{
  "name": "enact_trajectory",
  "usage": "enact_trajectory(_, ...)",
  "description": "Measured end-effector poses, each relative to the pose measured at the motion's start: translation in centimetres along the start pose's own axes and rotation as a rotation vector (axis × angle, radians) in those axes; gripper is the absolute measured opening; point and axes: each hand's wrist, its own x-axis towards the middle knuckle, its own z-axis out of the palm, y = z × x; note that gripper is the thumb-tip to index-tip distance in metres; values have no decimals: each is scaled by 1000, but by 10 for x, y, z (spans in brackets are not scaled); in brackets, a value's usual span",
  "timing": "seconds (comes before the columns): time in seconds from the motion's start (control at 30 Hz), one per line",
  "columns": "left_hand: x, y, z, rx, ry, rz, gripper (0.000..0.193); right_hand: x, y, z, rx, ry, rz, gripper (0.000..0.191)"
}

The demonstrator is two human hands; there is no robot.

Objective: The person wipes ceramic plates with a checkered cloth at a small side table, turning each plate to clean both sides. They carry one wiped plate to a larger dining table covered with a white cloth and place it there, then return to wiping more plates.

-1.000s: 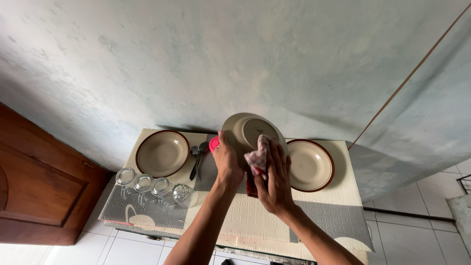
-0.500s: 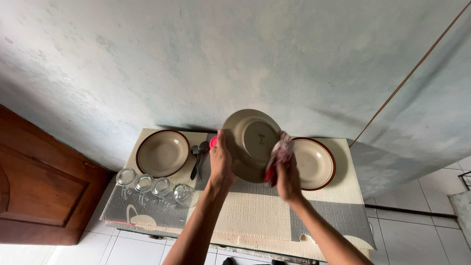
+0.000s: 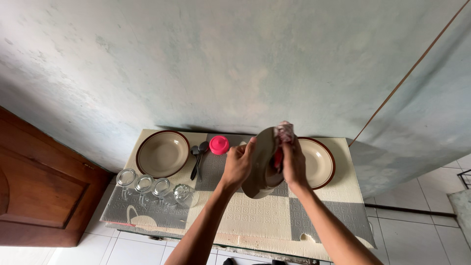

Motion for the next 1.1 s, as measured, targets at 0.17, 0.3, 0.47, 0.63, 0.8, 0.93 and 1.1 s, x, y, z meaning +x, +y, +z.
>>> enact_trajectory(0.17, -1, 13, 15, 145, 75, -57, 59, -8, -23, 6, -199, -99, -693, 55)
enact_trajectory(0.3, -5, 15, 21, 279, 66, -10, 58, -14, -35, 11, 24, 12, 127, 55)
enact_trajectory(0.47, -1, 11, 20, 44, 57, -17, 55, -29, -30, 10, -478, 59, -951, 55)
enact_trajectory(0.63, -2, 2, 21, 146, 96, -92, 63, -26, -26, 10, -228, -46, -339, 58)
enact_trajectory(0.8, 1, -4, 21, -32, 47, -77, 55, -31, -27, 12, -754, 191, -1098, 56)
enact_trajectory(0.93, 0, -5, 17, -21, 62, -64, 57, -24, -39, 5, -723, 215, -834, 47)
enact_trajectory(1.1, -1, -1, 18, 122, 92, -94, 63, -13, -46, 7, -186, -20, 117, 49)
